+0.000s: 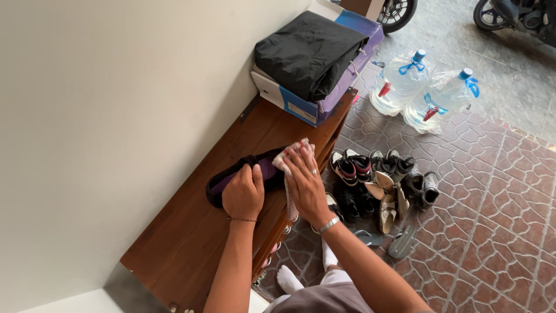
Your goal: The person wipes a black shoe with a checkered cloth on a wooden shelf. They repeatedly rub the shoe's exterior and interior, occasionally folding the cloth to use a different section. The shoe remains on the shelf throughout the process.
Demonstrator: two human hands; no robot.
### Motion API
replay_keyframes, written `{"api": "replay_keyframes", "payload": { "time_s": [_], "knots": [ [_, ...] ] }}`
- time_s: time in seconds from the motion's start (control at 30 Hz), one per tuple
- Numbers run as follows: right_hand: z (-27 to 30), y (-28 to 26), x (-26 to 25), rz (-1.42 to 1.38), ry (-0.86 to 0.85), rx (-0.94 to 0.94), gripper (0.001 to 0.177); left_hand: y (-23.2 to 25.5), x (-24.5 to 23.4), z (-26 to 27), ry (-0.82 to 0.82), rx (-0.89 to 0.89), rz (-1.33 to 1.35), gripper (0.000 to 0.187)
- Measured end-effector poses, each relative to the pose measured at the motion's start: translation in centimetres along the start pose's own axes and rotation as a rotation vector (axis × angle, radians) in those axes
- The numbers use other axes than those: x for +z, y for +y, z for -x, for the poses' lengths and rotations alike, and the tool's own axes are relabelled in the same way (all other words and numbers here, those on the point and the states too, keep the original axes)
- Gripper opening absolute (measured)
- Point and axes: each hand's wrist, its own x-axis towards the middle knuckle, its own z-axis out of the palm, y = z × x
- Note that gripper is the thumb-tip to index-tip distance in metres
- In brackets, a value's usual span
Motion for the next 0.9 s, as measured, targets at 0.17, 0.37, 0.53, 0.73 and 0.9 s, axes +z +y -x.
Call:
{"api": "replay_keyframes", "payload": {
  "time_s": [0.17, 0.37, 0.53, 0.73, 0.9],
  "knots": [
    [-5.7, 1.3, -0.2, -0.023, -0.124, -0.006, 0.035, 0.3, -0.4, -0.1, 0.001, -0.001, -0.014, 0.045],
    [-8.7, 3.2, 0.2, -0.176, -0.31, 0.174, 0.036, 0.3, -0.2, -0.1, 0.033, 0.023, -0.008, 0.044],
    [-3.8, 2.3, 1.1, -0.136, 0.048, 0.041, 0.033, 0.1, 0.1, 0.0, -0.009, -0.022, 0.002, 0.044],
    [2.4, 0.8, 1.5, -0.072, 0.084, 0.035, 0.034, 0.1, -0.1, 0.1, -0.003, -0.015, 0.022, 0.042],
    [4.4, 0.7, -0.2, -0.514, -0.019, 0.217, 0.034, 0.4, -1.2, 0.2, 0.249, 0.035, 0.321, 0.028]
  ]
}}
